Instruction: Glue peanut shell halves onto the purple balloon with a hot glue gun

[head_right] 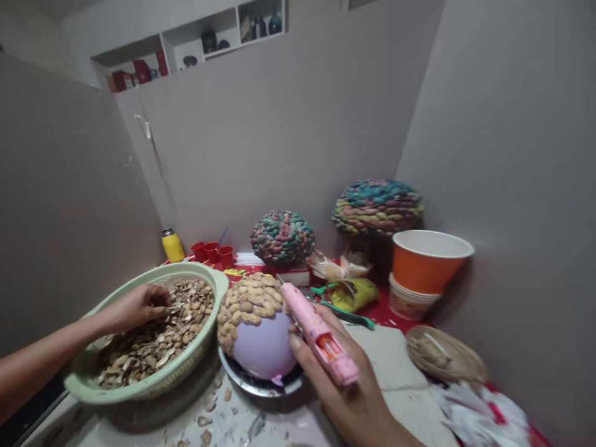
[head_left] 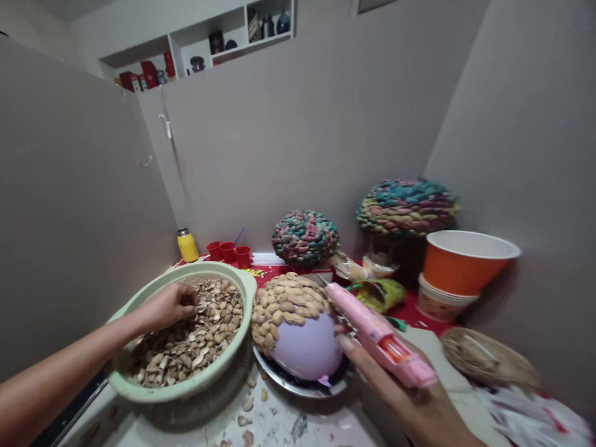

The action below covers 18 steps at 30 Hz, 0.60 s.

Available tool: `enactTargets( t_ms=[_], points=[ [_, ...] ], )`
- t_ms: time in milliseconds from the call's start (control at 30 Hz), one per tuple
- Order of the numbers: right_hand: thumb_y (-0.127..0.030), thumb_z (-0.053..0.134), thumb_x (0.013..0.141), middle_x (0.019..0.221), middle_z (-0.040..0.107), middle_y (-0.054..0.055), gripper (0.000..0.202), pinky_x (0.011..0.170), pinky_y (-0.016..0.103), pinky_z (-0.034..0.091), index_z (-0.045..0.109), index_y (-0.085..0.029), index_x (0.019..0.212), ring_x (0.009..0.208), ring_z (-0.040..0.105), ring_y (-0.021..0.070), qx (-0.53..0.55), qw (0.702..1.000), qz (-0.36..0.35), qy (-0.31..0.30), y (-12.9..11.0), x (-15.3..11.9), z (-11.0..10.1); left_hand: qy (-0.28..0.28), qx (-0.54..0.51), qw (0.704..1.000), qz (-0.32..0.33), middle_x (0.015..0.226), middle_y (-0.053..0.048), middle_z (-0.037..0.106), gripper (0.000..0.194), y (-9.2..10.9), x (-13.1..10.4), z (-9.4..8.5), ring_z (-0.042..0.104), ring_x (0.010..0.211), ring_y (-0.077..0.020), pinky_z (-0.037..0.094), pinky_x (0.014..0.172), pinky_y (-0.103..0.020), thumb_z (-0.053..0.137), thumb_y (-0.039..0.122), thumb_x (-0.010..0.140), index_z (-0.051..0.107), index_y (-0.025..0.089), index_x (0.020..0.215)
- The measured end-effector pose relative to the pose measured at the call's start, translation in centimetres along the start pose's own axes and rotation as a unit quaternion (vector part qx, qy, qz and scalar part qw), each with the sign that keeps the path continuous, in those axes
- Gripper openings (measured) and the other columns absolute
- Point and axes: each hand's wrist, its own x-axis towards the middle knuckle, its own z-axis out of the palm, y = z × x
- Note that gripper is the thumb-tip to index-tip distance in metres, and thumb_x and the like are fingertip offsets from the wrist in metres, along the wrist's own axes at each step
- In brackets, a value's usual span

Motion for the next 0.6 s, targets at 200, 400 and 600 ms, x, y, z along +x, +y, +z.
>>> enactTargets(
  t_ms=[200, 400, 600],
  points=[
    [-0.042, 0.066, 0.087, 0.097, 0.074, 0.009, 0.031, 0.091, 0.036, 0.056, 0.068, -0.019, 0.106, 0.095, 0.07, 0.0267, 0.03, 0.999, 0.026, -0.01, -1.3, -0.1, -0.5, 0.092, -0.021, 0.996, 0.002, 0.084, -0.006, 0.075, 0.025, -0.2, -0.3, -0.5, 0.068, 0.081, -0.0279, 0.049, 0.077, -0.035, 0.055, 0.04, 0.072, 0.068, 0.019, 0.08],
    [-0.045, 0.063, 0.089, 0.095, 0.073, 0.01, 0.03, 0.093, 0.04, 0.055, 0.071, -0.019, 0.101, 0.098, 0.068, 0.029, 0.053, 0.998, 0.001, 0.02, -2.5, -0.4, -0.7, 0.12, -0.054, 0.991, 0.004, 0.088, -0.007, 0.077, 0.027, 1.3, -1.3, 0.1, 0.068, 0.084, -0.0291, 0.051, 0.08, -0.037, 0.059, 0.043, 0.071, 0.069, 0.02, 0.084],
    [-0.047, 0.058, 0.092, 0.084, 0.07, 0.006, 0.025, 0.078, 0.032, 0.059, 0.068, -0.024, 0.092, 0.083, 0.068, 0.0248, 0.047, 0.998, -0.026, -0.034, -4.4, -1.5, -0.5, 0.076, -0.276, 0.958, 0.031, 0.076, -0.002, 0.07, 0.027, 8.5, -4.3, 1.7, 0.061, 0.071, -0.0203, 0.05, 0.066, -0.03, 0.07, 0.046, 0.07, 0.068, 0.021, 0.082]
  ],
)
